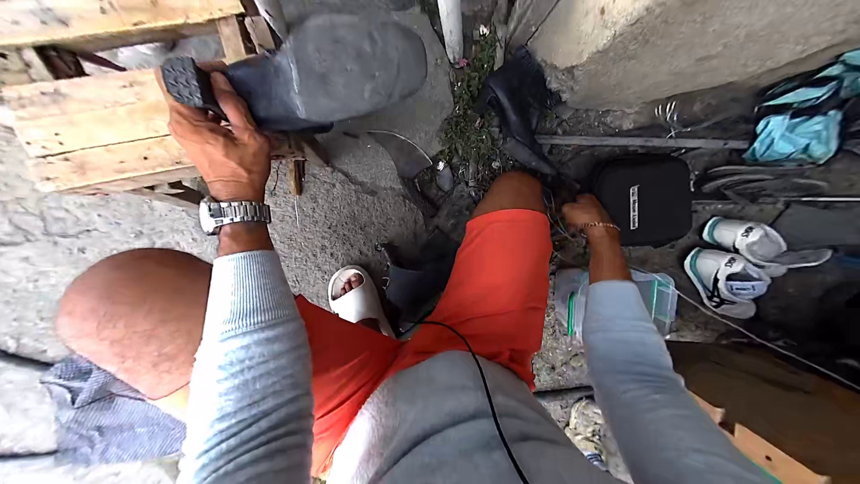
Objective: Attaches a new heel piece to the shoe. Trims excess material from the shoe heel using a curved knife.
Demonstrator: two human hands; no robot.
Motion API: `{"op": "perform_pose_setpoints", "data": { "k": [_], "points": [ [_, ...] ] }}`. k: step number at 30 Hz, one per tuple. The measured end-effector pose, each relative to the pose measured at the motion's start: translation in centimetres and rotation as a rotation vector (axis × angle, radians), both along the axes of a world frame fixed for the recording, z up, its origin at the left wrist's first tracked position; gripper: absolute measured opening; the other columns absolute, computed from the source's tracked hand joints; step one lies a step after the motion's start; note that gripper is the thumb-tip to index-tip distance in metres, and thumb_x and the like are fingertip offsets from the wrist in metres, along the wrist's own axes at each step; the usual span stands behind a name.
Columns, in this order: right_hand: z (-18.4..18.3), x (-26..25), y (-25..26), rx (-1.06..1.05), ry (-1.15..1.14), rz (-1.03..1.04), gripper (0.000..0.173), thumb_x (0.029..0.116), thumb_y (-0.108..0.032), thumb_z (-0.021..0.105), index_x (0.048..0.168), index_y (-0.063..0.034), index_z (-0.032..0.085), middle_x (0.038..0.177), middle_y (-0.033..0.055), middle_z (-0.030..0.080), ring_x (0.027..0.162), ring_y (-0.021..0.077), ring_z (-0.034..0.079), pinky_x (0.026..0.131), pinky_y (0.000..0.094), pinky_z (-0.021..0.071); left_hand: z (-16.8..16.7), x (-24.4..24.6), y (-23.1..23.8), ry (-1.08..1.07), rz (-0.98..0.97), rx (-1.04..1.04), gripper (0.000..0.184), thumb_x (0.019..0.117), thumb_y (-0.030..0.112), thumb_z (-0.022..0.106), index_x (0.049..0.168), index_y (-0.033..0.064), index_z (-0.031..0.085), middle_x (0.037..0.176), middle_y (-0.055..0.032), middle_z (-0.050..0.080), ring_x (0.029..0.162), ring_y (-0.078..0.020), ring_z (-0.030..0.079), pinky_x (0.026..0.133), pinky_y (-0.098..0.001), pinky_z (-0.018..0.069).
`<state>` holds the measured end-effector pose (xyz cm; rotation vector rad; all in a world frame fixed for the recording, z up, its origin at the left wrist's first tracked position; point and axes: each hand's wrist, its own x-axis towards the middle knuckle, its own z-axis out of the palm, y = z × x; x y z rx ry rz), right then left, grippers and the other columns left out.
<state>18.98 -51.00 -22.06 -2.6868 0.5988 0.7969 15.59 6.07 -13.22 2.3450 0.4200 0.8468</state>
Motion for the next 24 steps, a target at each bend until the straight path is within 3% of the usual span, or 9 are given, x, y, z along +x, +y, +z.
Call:
{"op": "perform_pose_setpoints", "data": {
  "k": [3,5,6,8,10,14,17,21,24],
  "points": [
    [0.7,-0.7,-1.3,0.008,0.122,-0.080,0.041,0.0939,-0.031,0.068,0.112,0.0062,0.063,0.094,0.0280,0.067,0.080,0.0421,0.067,0.072,0.0637,0.0531,0.0,-0.3,-0.2,-0.032,0.005,-0.029,0.038,0.1090,0.027,0.049,0.130,-0.0013,0.061,0.118,-0.0129,0.071,0.108,-0.0065,0.068,0.096,-0.0217,0.0520],
    [1.2,-2.4,-1.1,0.150,0.138,-0.189,0.036,0.1015,-0.034,0.062,0.120,-0.0030,0.063,0.078,0.0099,0.060,0.058,0.0179,0.056,0.054,0.0357,0.0512,-0.1,0.1,-0.4,-0.037,0.030,-0.017,0.037,0.1092,0.028,0.049,0.129,-0.0012,0.061,0.117,-0.0126,0.071,0.106,-0.0067,0.068,0.095,-0.0220,0.0520],
    [1.6,-3.6,-0.8,0.255,0.127,-0.268,0.038,0.1043,-0.039,0.058,0.122,-0.0060,0.063,0.072,0.0049,0.057,0.050,0.0118,0.051,0.048,0.0286,0.0475,-0.1,0.3,-0.3,-0.044,0.021,-0.003,0.037,0.1090,0.027,0.049,0.129,-0.0022,0.062,0.116,-0.0142,0.071,0.105,-0.0085,0.068,0.094,-0.0233,0.0524],
    [3.3,-5.8,0.2,0.355,0.083,-0.318,0.053,0.1055,-0.056,0.046,0.119,-0.0088,0.065,0.067,0.0013,0.054,0.046,0.0101,0.047,0.045,0.0277,0.0457,0.2,0.4,-0.2,-0.040,-0.012,0.020,0.036,0.1087,0.024,0.049,0.127,-0.0035,0.063,0.115,-0.0169,0.071,0.105,-0.0120,0.069,0.095,-0.0262,0.0530],
    [6.0,-7.8,1.6,0.381,-0.002,-0.281,0.056,0.1076,-0.057,0.038,0.121,-0.0097,0.066,0.065,0.0010,0.053,0.045,0.0110,0.046,0.043,0.0292,0.0443,0.5,0.5,-0.1,-0.038,-0.026,0.024,0.034,0.1076,0.022,0.049,0.125,-0.0025,0.064,0.114,-0.0179,0.071,0.105,-0.0141,0.070,0.096,-0.0279,0.0530],
    [10.7,-10.9,5.3,0.693,-0.353,-0.113,0.030,0.1061,-0.035,0.053,0.110,-0.0076,0.063,0.063,-0.0057,0.054,0.045,0.0052,0.050,0.041,0.0220,0.0464,-0.4,0.8,0.6,-0.133,-0.031,-0.015,0.030,0.1063,0.018,0.052,0.121,-0.0037,0.066,0.112,-0.0191,0.071,0.104,-0.0152,0.069,0.094,-0.0279,0.0532],
    [13.0,-10.3,9.5,0.981,-0.501,0.087,0.029,0.1017,-0.037,0.063,0.113,-0.0105,0.063,0.082,-0.0041,0.069,0.065,0.0096,0.065,0.059,0.0274,0.0580,-0.5,0.8,0.4,-0.121,-0.028,-0.083,0.031,0.1070,0.020,0.051,0.122,-0.0041,0.064,0.112,-0.0165,0.071,0.103,-0.0109,0.069,0.094,-0.0253,0.0529],
    [15.9,-7.7,18.3,1.019,-0.550,0.332,0.033,0.1032,-0.035,0.060,0.127,-0.0121,0.059,0.077,-0.0034,0.059,0.057,0.0081,0.056,0.051,0.0250,0.0518,-0.2,0.6,0.7,-0.138,-0.028,-0.112,0.031,0.1052,0.018,0.052,0.120,-0.0061,0.064,0.109,-0.0171,0.072,0.099,-0.0132,0.071,0.091,-0.0290,0.0569],
    [18.3,-6.7,24.2,1.284,-0.491,0.405,0.035,0.1050,-0.040,0.057,0.124,-0.0111,0.061,0.075,-0.0004,0.059,0.053,0.0110,0.055,0.047,0.0264,0.0523,-1.0,0.7,1.1,-0.163,0.011,-0.126,0.030,0.1039,0.018,0.051,0.119,-0.0047,0.065,0.108,-0.0174,0.073,0.101,-0.0168,0.071,0.092,-0.0323,0.0570]
  ]
}}
